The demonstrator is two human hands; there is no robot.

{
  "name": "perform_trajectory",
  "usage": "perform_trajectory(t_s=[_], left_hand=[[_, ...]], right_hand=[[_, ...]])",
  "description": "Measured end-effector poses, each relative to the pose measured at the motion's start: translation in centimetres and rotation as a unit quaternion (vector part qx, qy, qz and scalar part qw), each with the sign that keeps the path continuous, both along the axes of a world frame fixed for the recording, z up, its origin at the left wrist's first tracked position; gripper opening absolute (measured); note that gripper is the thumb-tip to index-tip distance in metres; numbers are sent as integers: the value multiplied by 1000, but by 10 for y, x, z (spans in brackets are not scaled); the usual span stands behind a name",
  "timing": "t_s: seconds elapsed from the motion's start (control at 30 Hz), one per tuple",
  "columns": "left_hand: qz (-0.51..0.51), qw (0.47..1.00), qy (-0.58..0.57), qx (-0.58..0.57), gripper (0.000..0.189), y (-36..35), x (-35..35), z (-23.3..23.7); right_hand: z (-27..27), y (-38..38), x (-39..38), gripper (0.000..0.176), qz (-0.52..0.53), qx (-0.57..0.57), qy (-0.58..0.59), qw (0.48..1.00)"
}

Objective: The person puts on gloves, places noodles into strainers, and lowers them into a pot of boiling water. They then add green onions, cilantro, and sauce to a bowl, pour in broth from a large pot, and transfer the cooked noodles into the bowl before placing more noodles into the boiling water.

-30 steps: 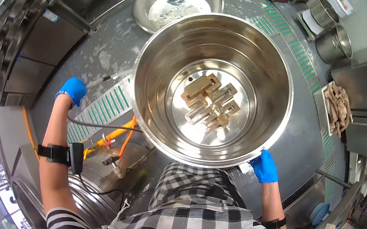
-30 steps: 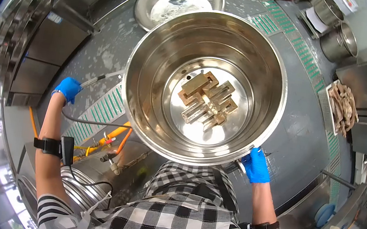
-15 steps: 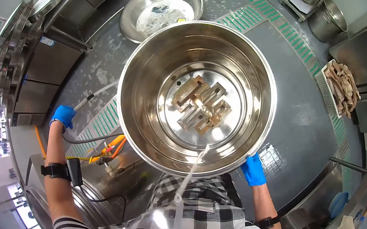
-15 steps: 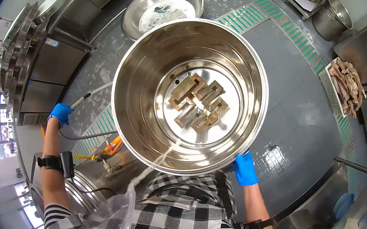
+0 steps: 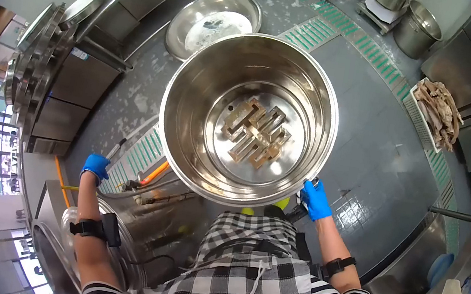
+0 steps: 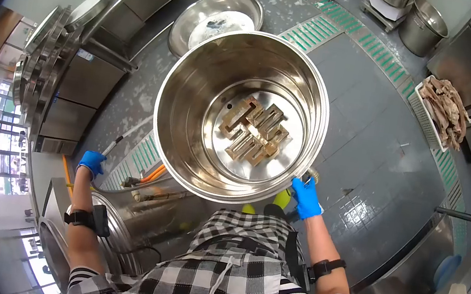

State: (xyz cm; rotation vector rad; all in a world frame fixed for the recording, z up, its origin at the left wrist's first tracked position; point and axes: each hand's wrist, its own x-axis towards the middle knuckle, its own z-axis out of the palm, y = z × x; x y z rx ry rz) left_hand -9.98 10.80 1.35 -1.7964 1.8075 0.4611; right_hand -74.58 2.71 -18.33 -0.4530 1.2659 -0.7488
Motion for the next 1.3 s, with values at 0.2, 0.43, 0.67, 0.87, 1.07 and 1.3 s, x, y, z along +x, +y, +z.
perform_trajectory(t_s=[0.2, 0.43, 0.67, 0.87, 1.07, 1.3], left_hand=[[574, 769, 271, -72, 14, 26, -32, -74], [763, 332, 554, -2, 14, 41, -161, -125], [760, 119, 639, 16, 16, 45, -248, -172], [726, 288, 621, -62, 20, 48, -280, -166], [780, 274, 558, -73, 27, 51, -268, -187], [569, 751, 46, -332, 34, 82, -93, -229]], right_hand=[[43, 23, -6, 76, 46, -67, 189, 979], [48, 97, 67, 56, 301, -99, 69, 946], [52, 117, 220, 56, 511, -320, 57, 796], [64, 126, 233, 38, 513, -322, 109, 788], [53, 125, 243, 30, 526, -244, 149, 801], [14, 104, 250, 24, 540, -167, 93, 820]])
